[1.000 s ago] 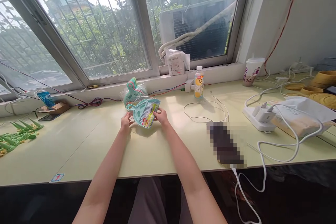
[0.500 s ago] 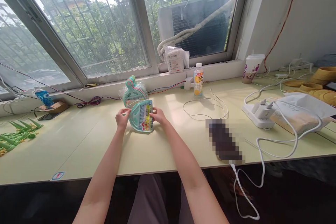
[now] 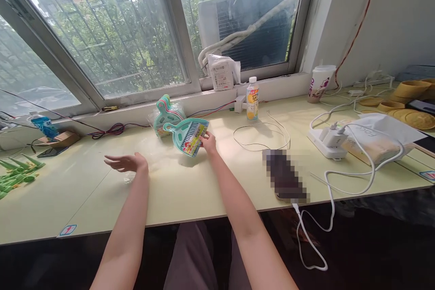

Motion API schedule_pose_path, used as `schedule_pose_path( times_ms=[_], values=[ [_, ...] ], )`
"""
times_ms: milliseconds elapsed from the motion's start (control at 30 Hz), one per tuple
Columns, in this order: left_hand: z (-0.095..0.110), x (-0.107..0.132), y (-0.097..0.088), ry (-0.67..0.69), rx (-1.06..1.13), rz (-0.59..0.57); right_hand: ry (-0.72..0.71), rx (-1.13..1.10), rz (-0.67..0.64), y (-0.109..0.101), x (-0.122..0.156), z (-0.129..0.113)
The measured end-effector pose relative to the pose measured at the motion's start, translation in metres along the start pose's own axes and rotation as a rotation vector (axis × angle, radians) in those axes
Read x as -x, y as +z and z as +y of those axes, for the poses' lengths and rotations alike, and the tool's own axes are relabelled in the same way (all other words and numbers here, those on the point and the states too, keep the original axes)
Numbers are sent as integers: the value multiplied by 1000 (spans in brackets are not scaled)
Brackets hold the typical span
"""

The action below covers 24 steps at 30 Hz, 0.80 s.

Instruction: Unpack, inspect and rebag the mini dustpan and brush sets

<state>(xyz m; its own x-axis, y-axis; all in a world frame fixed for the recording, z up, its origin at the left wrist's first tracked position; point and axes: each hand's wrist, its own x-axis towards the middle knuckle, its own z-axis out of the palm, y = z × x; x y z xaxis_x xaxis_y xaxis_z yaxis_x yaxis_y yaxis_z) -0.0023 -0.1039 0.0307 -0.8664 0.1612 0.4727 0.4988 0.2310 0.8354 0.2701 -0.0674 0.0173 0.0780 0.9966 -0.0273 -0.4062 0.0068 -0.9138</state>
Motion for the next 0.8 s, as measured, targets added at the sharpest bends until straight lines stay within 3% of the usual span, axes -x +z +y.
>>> schedule_pose_path(
  times_ms=[67, 133, 167, 233, 267, 300, 333, 433, 600, 800],
  values=[
    [12, 14, 2, 182, 69, -117, 17, -62, 36, -1, 1, 1],
    [27, 35, 6, 310, 238, -365, 35, -106, 53, -1, 4, 1],
    [34, 46, 8, 302, 362, -555, 41, -119, 56, -1, 4, 0],
    [43, 67, 14, 130, 578, -1002, 46, -129, 37, -1, 6, 0],
    [45, 75, 16, 32, 638, -1167, 47, -128, 15, 0, 6, -1],
    [45, 82, 18, -58, 682, -1262, 49, -127, -10, 0, 6, -1],
    [44, 87, 20, -131, 708, -1303, 57, -125, -33, 0, 6, -1],
    [37, 89, 24, -240, 729, -1251, 142, -108, -67, 0, 3, -1],
    [31, 82, 29, -233, 673, -1161, 221, -78, -69, -8, -5, -3],
    [30, 85, 31, -205, 637, -1115, -85, -103, 363, -42, -8, -19]
  ],
)
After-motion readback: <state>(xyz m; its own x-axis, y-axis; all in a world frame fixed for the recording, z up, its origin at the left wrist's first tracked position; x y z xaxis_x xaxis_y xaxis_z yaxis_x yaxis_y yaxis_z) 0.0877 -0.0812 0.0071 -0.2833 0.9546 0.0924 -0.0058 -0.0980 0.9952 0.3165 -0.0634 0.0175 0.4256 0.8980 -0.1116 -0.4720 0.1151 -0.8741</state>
